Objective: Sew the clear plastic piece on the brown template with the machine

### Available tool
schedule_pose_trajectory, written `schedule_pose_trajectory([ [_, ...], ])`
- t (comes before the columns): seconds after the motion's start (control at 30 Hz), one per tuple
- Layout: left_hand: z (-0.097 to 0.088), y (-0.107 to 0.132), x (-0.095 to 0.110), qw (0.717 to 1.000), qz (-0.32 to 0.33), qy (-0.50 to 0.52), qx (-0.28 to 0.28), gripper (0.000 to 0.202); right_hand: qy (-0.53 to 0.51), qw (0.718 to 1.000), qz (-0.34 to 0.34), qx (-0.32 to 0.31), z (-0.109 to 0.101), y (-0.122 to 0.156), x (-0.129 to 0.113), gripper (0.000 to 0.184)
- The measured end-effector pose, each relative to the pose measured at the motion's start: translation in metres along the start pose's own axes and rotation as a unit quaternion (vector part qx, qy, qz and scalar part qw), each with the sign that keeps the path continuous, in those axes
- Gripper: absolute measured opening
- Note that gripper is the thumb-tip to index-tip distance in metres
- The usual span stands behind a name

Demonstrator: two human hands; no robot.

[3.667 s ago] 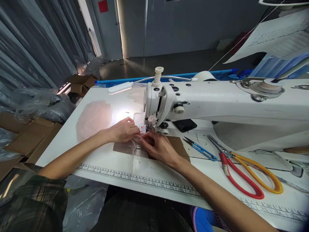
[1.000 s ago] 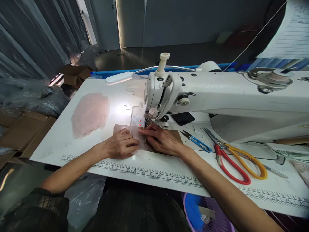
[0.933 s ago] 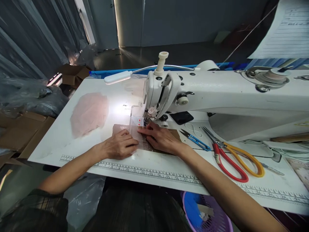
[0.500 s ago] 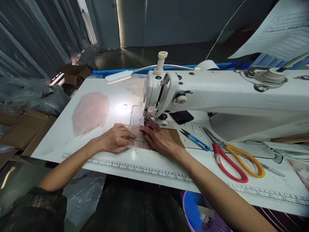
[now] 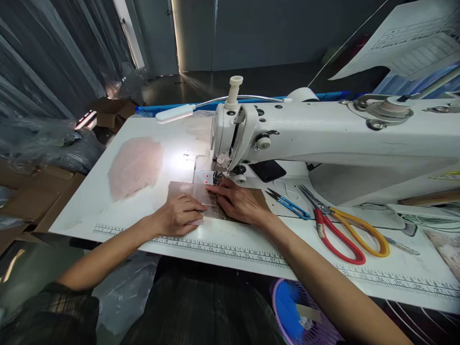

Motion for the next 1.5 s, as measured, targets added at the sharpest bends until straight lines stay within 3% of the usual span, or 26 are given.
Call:
schedule_pose_trajectory([
  [0.2, -0.017, -0.004, -0.014, 0.995, -0.007, 0.081, -0.057, 0.017, 0.094, 0.992, 0.041, -0.08, -0.003, -0.008, -0.013, 0.043],
  [0.33, -0.027, -0.012, -0.026, 0.986, -0.063, 0.128, -0.089, 0.019, 0.119, 0.988, 0.074, -0.069, 0.001, -0.008, -0.017, 0.041],
  [0.5, -0.02, -0.012, -0.021, 0.995, -0.03, 0.08, -0.049, 0.017, 0.128, 0.99, 0.056, -0.008, 0.004, -0.005, -0.01, 0.04],
  [0.73, -0.003, -0.006, -0.013, 0.998, 0.057, -0.004, -0.014, 0.016, 0.079, 0.996, 0.038, 0.009, 0.006, -0.003, 0.001, 0.045],
  [0.93, -0.007, -0.004, -0.013, 0.996, 0.06, -0.065, -0.021, 0.019, -0.014, 0.999, -0.017, 0.048, 0.002, 0.007, 0.007, 0.042],
  [1.23, -0.007, -0.002, -0.016, 0.996, 0.064, -0.059, -0.014, 0.015, 0.004, 0.998, -0.048, 0.051, -0.001, 0.009, 0.001, 0.04],
  [1.5, -0.004, -0.002, -0.014, 0.994, 0.076, -0.078, -0.024, 0.015, 0.019, 0.999, -0.033, 0.036, 0.0, 0.008, 0.0, 0.04],
])
Point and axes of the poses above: each hand's wrist, its own y-axis away from the middle knuckle, its own z-axis out of the palm, x = y × z, the point moved 4 cm from there along -y, towards the middle knuckle, and after that the axes turned 15 degrees about y, right-handed, at the moved point
